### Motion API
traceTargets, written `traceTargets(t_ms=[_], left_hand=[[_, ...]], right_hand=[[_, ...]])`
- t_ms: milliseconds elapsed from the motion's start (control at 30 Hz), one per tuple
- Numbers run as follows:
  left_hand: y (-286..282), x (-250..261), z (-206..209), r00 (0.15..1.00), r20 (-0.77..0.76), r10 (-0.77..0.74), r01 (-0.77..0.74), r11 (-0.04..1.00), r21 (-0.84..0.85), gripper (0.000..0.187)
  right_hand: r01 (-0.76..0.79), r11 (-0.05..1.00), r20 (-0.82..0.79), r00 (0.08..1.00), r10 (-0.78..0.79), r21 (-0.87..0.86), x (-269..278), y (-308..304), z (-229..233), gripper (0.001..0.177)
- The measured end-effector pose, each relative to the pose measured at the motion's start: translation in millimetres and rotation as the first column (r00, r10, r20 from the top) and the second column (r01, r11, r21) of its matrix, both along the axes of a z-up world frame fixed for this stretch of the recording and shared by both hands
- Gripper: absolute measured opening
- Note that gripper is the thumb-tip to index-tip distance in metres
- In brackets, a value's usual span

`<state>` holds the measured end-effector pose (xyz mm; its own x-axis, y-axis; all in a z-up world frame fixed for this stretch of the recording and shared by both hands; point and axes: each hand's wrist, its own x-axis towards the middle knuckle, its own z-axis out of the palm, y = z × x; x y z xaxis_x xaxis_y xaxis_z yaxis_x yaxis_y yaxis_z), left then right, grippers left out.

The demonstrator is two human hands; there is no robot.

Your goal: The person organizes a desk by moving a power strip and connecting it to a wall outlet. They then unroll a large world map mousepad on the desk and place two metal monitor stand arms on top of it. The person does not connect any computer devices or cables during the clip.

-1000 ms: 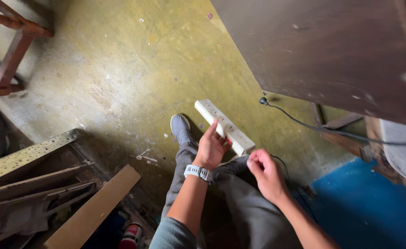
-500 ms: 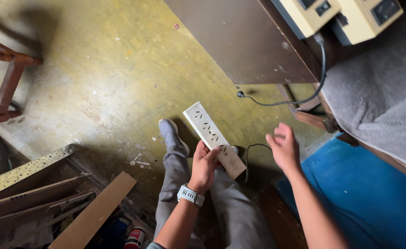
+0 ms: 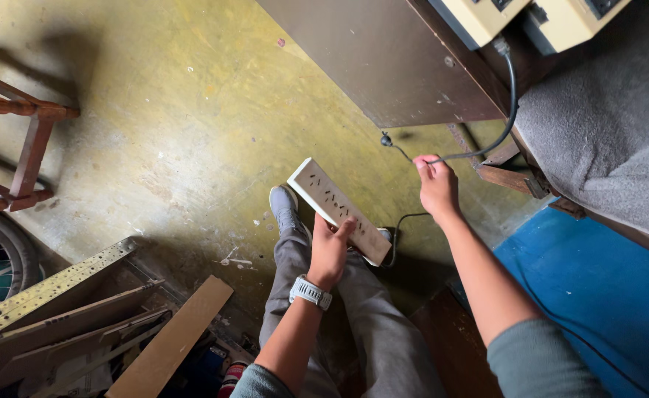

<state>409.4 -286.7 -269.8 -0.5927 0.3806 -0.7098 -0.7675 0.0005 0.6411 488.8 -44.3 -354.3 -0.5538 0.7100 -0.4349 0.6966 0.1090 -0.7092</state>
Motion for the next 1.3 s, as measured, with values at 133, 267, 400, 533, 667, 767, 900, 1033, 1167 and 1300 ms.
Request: traceTargets(t_ms=[133,267,400,533,667,767,900,1033,1167,1300], left_hand=[[7,-15,-6,0.993,-0.09,-0.082,0.07,0.989,-0.13,0.051],[6,-20,-36,0.994,-0.095,-0.048,0.031,0.984,-0.176,0.048],[-16,-21,-73,0.996,0.026,-0.083,0.087,0.969,-0.233,0.034],[-40,-27,-79,0.991,0.131,-0.008,0.036,0.976,-0.217,0.027],[-46,-45,-37,0.938,-0.097,-0.332,0.238,0.824,-0.514,0.022],[-52,-58,18,0.483,-0.634,-0.604,0.168,0.774,-0.61,0.024],[-46,-74,68,0.186,-0.729,-0.658,0.251,0.749,-0.612,0.051],[-45,-82,83,-0.063,-0.698,-0.713,0.424,0.614,-0.665,0.063],[-47,-76,79,-0.157,-0.712,-0.685,0.488,0.573,-0.659,0.062],[-53,-70,69,-0.045,-0.773,-0.632,0.585,0.611,-0.534,0.067]], right_hand=[[0.145,0.965,-0.203,0.96,-0.19,-0.218,16,-18,19,0.028],[0.218,0.905,-0.261,0.909,-0.324,-0.365,33,-51,58,0.028],[0.287,0.835,-0.262,0.858,-0.442,-0.469,39,-90,99,0.026],[0.34,0.761,-0.245,0.807,-0.538,-0.552,35,-119,127,0.025],[0.344,0.749,-0.236,0.803,-0.547,-0.567,33,-135,143,0.026],[0.335,0.734,-0.229,0.802,-0.551,-0.591,31,-141,142,0.026],[0.326,0.716,-0.225,0.799,-0.558,-0.618,37,-142,132,0.024],[0.275,0.736,-0.372,0.723,-0.583,-0.619,40,-144,121,0.02],[0.357,0.742,-0.329,0.728,-0.602,-0.568,36,-148,129,0.021],[0.441,0.695,-0.301,0.676,-0.673,-0.568,26,-148,152,0.027]])
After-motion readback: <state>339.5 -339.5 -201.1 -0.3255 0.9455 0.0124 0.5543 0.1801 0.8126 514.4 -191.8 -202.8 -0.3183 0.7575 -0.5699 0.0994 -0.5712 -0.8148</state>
